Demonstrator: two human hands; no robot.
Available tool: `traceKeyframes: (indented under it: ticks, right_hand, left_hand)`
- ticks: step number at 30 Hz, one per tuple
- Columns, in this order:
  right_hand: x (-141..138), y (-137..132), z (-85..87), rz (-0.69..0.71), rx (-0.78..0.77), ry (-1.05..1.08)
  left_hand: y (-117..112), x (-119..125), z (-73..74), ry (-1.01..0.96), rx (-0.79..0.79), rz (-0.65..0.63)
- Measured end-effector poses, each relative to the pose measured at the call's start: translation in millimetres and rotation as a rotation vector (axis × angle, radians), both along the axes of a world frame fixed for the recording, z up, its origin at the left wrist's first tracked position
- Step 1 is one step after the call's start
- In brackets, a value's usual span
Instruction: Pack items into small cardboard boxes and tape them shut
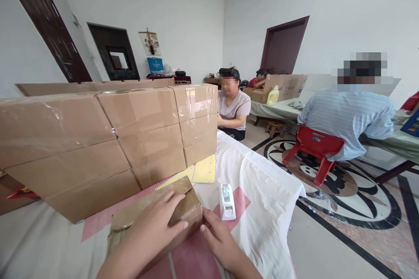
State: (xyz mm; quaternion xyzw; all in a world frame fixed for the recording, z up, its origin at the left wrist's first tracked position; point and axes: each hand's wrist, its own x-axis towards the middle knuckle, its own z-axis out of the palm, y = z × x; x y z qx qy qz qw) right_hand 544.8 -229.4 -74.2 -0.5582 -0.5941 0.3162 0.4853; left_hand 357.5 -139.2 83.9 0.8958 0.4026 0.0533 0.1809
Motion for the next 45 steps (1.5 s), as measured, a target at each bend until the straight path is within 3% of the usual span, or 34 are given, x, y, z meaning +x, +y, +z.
traceKeyframes:
  ticks: [6,12,19,29,37,45]
  right_hand:
    - [-3,1,0.9,-0.021,-0.015,-0.043]
    - [-4,2,3.4,-0.026,-0.048,-0.056]
    - [-6,0,7.9,-0.021,-0.051,-0.049]
    - [-4,0,3.4,-0.005,-0.052,-0.038]
    - [-3,1,1.6,-0.022,-0.051,-0.041]
    - [-3,-1,0.1,-0.022,-0.042,-0.045]
  left_hand:
    - [24,-1,-2.7,-0.126,-0.155,-0.008]
    - [32,5,-11.7,-0.133,-0.069,0.001]
    - [29,11,-11.1,-0.036,0.039,-0.024]
    - [21,19,-13.0,0.049,0.065,0.0]
    - [15,17,-4.0,0.027,0.049,0.008]
    - [8,0,9.4,0.011,0.043,0.033]
